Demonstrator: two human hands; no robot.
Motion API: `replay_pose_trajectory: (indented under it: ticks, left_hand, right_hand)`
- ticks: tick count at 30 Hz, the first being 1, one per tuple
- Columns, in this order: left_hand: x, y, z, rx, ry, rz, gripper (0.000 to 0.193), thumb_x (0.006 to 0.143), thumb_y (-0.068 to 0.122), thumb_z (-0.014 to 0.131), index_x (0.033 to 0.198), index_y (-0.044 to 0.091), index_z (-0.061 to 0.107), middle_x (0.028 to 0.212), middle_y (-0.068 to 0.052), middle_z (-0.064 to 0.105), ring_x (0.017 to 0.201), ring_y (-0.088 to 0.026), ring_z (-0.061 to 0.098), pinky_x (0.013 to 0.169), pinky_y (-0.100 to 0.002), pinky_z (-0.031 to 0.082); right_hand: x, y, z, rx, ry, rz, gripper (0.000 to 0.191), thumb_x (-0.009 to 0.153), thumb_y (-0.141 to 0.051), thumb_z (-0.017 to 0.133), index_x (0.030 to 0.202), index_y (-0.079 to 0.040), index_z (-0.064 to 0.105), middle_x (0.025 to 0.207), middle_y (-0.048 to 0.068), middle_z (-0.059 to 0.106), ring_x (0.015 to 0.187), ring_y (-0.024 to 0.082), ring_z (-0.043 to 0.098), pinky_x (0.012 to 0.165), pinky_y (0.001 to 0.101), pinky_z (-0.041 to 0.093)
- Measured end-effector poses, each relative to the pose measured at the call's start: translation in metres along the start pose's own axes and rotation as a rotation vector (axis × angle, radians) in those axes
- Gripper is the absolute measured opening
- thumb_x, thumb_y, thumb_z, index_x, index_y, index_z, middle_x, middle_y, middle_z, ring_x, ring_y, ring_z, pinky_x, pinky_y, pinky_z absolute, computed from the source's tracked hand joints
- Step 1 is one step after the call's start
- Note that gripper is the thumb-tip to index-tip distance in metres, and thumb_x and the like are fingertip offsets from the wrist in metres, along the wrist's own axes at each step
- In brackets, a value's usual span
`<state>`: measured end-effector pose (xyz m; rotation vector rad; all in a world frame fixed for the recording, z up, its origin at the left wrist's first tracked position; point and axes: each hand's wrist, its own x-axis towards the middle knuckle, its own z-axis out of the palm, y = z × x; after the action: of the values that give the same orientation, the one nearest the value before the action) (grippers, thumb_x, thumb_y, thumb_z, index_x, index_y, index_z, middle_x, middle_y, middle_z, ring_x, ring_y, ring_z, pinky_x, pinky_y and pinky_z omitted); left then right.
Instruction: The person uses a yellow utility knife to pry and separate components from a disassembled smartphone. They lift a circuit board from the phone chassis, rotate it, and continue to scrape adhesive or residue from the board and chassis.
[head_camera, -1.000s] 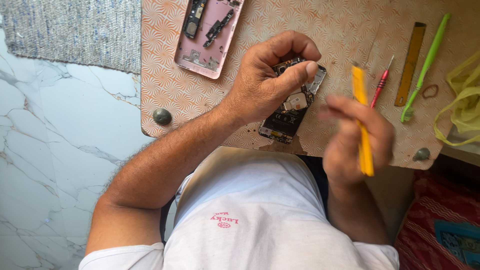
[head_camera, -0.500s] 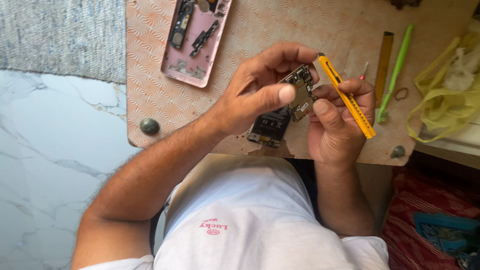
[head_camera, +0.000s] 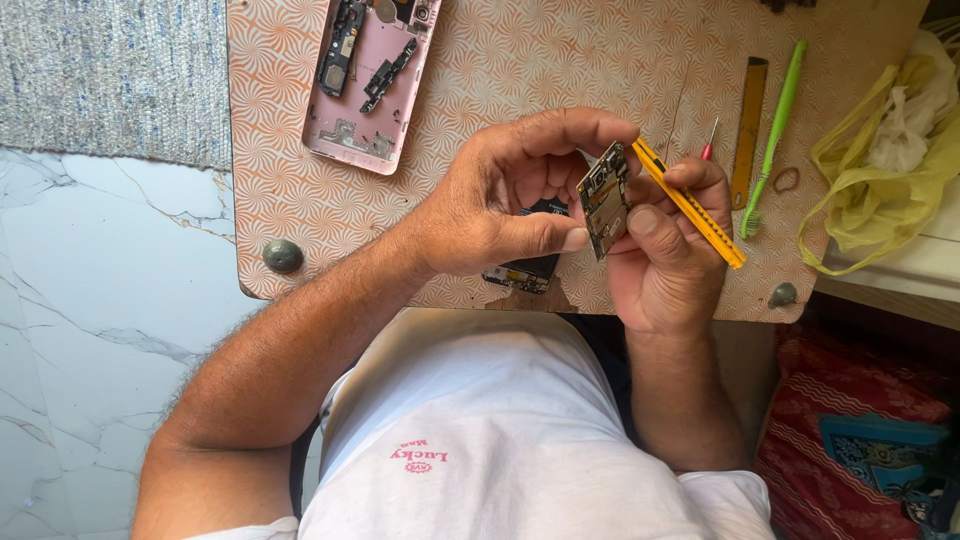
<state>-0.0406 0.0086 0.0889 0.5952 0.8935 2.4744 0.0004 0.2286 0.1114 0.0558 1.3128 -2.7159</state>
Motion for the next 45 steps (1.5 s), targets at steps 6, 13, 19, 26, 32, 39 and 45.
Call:
replay_pose_trajectory:
  ticks: [6,13,19,26,32,39,45]
  left_hand:
    - [0.0000,0.0004,0.0005,0.004,0.015,-0.017,0.065,0.101,0.009,0.082,0.153,-0.003,0.046,0.134,-0.011,0.061,0.114,-0.011,0.061,0.102,-0.027,0.056]
    - [0.0012,-0.0005,0.0005,0.036,0.041,-0.012,0.063,0.099,0.008,0.084,0.150,-0.003,0.049,0.128,-0.008,0.062,0.105,-0.011,0.062,0.096,-0.027,0.056]
    - [0.0023,-0.0028,0.0003,0.034,0.068,-0.025,0.062,0.098,0.008,0.085,0.148,-0.004,0.050,0.127,-0.007,0.061,0.098,-0.010,0.061,0.094,-0.027,0.058]
    - [0.0028,-0.0049,-0.0016,0.032,0.067,-0.021,0.062,0.098,0.008,0.085,0.148,-0.004,0.050,0.129,-0.008,0.062,0.107,-0.012,0.064,0.097,-0.027,0.058]
    - [0.0024,-0.0049,-0.0030,0.000,0.073,-0.051,0.062,0.099,0.007,0.083,0.149,-0.006,0.048,0.130,-0.012,0.062,0.115,-0.014,0.064,0.105,-0.030,0.058]
    - [0.0043,-0.0044,-0.0022,-0.027,0.080,-0.057,0.062,0.099,0.007,0.082,0.149,-0.005,0.047,0.132,-0.012,0.061,0.120,-0.015,0.065,0.107,-0.030,0.057]
    - [0.0057,-0.0007,0.0003,0.108,0.114,-0.072,0.068,0.095,0.013,0.085,0.149,-0.005,0.050,0.119,-0.010,0.065,0.099,-0.013,0.069,0.094,-0.029,0.062]
  right_hand:
    - [0.0001,-0.0011,0.0008,0.001,0.013,0.016,0.033,0.099,0.006,0.077,0.124,-0.006,0.058,0.114,0.013,0.073,0.110,0.019,0.071,0.102,0.0337,0.059]
    - [0.0003,-0.0018,0.0017,0.013,0.015,0.040,0.032,0.100,0.005,0.075,0.124,-0.005,0.058,0.114,0.014,0.073,0.108,0.021,0.071,0.099,0.0341,0.060]
    - [-0.0009,-0.0031,0.0020,0.021,0.020,0.071,0.033,0.100,0.005,0.076,0.125,-0.005,0.056,0.114,0.017,0.072,0.106,0.022,0.071,0.097,0.0342,0.060]
    - [-0.0020,-0.0041,0.0016,0.014,0.014,0.074,0.032,0.101,0.004,0.075,0.125,-0.005,0.056,0.113,0.018,0.072,0.104,0.023,0.072,0.095,0.0343,0.061]
    - [-0.0022,-0.0036,0.0034,0.032,0.029,0.074,0.033,0.101,0.006,0.074,0.126,-0.004,0.055,0.112,0.017,0.072,0.103,0.023,0.072,0.094,0.0353,0.061]
    - [-0.0018,-0.0044,0.0042,0.042,0.034,0.091,0.035,0.099,0.006,0.074,0.126,-0.006,0.055,0.110,0.016,0.072,0.101,0.023,0.072,0.091,0.0375,0.062]
    - [0.0000,0.0008,0.0015,0.033,0.054,0.086,0.032,0.099,0.007,0.073,0.124,-0.004,0.056,0.110,0.017,0.071,0.101,0.022,0.071,0.092,0.0322,0.060]
